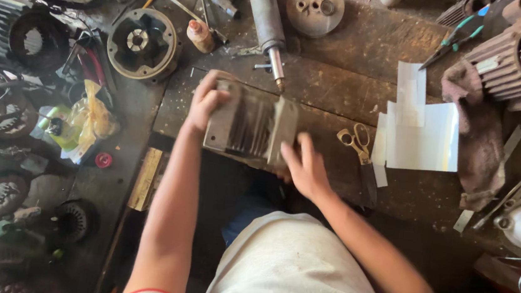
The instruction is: The person cuts small rectangular pieces from a white sheet using scissors and inserts them into slots on the exterior of a motor housing. The person repeats this process multiple times, handling the motor and the sheet throughout.
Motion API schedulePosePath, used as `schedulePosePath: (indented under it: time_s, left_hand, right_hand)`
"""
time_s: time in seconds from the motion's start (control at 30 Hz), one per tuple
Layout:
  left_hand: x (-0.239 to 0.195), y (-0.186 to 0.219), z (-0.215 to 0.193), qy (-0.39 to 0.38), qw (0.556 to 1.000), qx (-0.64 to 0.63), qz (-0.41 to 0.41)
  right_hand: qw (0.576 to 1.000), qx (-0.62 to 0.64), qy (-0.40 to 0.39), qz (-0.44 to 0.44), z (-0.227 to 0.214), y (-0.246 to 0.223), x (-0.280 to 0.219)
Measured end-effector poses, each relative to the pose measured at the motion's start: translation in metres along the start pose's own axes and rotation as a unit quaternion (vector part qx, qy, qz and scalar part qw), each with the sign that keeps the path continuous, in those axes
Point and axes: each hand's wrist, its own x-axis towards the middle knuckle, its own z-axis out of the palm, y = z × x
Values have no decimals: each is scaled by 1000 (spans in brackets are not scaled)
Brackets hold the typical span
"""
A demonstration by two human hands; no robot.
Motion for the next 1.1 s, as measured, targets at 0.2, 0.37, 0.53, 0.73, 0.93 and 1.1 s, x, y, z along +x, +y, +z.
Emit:
schedulePosePath:
  time_s: [0.2, 0.37, 0.53, 0.73, 0.93, 1.1]
  left_hand:
    - [-55, 11, -24, 140, 906, 394, 66]
    - [-94, 33, 10, 183, 845, 503, 0]
    - [-73, 51, 50, 209, 891, 395, 73]
    - [-58, 68, 127, 198, 812, 544, -75]
    - [-34, 85, 66, 35, 843, 537, -10]
    - [-18, 85, 69, -38, 837, 545, 25]
  right_hand:
    - [947, -165, 93, -258, -1, -77, 79]
    - [881, -208, -28, -424, -7, -113, 130]
    - [853, -208, -109, -465, -16, -110, 127]
    - [890, -171, -56, -419, -47, -81, 104]
    - [937, -170, -1, -305, -19, -61, 66]
    - [957, -120, 23, -263, -25, -47, 59]
